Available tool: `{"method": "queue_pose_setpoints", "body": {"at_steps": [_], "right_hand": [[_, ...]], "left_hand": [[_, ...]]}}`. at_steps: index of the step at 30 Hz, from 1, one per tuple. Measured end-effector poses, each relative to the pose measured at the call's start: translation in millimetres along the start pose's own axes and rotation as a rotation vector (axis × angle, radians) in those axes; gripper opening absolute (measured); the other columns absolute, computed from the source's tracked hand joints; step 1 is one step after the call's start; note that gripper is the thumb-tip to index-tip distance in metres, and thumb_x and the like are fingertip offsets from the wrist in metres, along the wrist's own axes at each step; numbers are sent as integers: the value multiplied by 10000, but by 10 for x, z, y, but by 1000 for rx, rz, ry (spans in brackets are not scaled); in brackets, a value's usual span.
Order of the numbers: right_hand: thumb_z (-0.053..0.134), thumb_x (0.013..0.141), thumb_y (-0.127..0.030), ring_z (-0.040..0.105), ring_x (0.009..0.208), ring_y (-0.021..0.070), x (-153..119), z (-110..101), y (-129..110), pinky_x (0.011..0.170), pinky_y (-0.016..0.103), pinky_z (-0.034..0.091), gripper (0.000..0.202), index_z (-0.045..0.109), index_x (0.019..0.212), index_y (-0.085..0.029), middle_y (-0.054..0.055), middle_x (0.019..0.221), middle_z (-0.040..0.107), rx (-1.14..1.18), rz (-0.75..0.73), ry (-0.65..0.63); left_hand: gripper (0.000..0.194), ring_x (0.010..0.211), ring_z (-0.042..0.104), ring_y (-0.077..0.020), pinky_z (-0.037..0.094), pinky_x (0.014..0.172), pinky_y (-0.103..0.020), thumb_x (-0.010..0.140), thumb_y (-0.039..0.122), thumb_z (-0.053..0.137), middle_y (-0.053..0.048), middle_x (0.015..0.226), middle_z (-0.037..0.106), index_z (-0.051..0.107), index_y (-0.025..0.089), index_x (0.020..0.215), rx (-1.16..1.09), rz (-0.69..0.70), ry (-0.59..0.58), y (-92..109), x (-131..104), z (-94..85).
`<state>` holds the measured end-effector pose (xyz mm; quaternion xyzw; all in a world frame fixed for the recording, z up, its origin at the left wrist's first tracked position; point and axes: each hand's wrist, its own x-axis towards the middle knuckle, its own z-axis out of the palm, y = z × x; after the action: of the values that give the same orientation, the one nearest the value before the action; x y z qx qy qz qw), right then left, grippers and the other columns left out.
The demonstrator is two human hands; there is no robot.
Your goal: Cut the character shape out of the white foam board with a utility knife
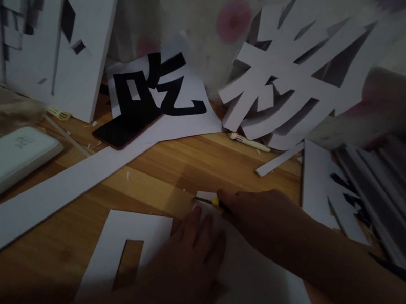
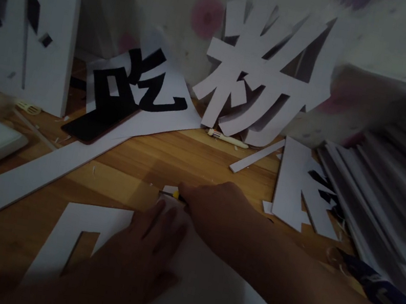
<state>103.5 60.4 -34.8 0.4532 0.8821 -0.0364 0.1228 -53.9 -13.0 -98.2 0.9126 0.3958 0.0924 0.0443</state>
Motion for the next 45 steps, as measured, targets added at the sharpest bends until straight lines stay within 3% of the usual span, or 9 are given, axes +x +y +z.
{"method": "queue_pose_setpoints", "body": {"at_steps": [10, 25, 34, 45], "right_hand": [[434, 846, -268, 600, 575, 154, -40, -128, -38, 446, 256, 249, 154, 554, 929, -220, 24, 767, 671, 28, 48, -123], [423, 810, -194, 589, 529, 159, -87, -28, 11, 428, 243, 222, 121, 529, 852, -237, -5, 658, 649, 60, 61, -57], [399, 833, -210, 632, 687, 203, -135, -53, 12, 485, 270, 282, 128, 514, 883, -237, 15, 820, 673, 77, 104, -143], [430, 810, -171, 635, 650, 198, -270, -13, 71, 464, 258, 244, 124, 517, 887, -214, 24, 765, 668, 35, 68, -47]], "left_hand": [[578, 1244, 348, -389, 468, 885, -485, 834, 490, 472, -209, 1331, 429, 454, 124, 1280, -19, -15, -18, -9, -1, -15], [561, 1212, 401, -375, 482, 875, -471, 827, 493, 482, -204, 1298, 470, 484, 136, 1259, 24, -28, 13, -7, -5, -5], [519, 1204, 420, -363, 458, 910, -474, 850, 463, 459, -203, 1295, 475, 480, 153, 1266, 62, -30, 65, 2, -30, 4], [491, 1188, 445, -351, 466, 906, -470, 841, 449, 483, -171, 1279, 504, 501, 176, 1249, 76, -41, 100, 24, -38, 0]]}}
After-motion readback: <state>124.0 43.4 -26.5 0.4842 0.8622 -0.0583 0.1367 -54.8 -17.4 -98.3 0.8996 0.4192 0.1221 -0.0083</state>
